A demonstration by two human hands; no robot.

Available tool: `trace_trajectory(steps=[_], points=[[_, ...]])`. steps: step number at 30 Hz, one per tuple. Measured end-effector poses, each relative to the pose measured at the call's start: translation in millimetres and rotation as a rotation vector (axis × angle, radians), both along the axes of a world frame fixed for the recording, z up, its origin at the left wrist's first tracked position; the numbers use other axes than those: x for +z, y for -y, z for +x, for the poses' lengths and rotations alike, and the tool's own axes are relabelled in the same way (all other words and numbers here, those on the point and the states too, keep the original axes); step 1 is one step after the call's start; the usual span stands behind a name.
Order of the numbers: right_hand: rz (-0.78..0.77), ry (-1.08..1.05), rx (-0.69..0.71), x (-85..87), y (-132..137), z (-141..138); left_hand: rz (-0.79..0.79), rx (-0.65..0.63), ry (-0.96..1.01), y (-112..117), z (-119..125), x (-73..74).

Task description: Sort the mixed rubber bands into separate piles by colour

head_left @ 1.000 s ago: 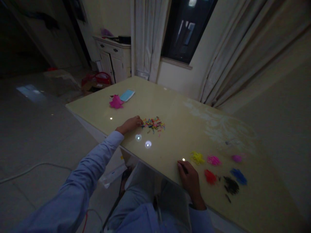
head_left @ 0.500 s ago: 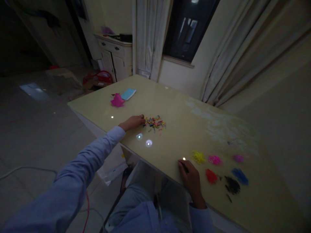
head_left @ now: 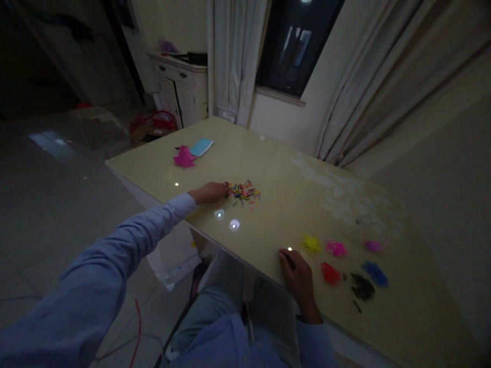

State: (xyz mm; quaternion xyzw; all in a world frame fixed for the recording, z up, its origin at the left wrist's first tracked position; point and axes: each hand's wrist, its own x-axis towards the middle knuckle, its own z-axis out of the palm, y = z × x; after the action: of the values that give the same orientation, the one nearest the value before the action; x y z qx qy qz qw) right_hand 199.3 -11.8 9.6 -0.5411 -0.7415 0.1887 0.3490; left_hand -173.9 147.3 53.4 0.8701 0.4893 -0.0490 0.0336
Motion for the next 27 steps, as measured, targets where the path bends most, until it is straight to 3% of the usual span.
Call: trace_trajectory(steps=[10,15,21,27], points=[[0.007,-0.023,0.019,-3.6,-1,1,-0.029,0.244,0.096,2,-17,0.2],[-0.003,-0.041,0.031,-6.5,-1,2,-0.019,0.328,0.091,2,-11,-3.3],[0.003,-0.056,0.044,-7.6,0,3,0.016,0.337,0.03,7,1,-1.1],[0.008,-0.072,0.055,-7.4,0,3,0.044,0.305,0.076,6,-9,-5.6]])
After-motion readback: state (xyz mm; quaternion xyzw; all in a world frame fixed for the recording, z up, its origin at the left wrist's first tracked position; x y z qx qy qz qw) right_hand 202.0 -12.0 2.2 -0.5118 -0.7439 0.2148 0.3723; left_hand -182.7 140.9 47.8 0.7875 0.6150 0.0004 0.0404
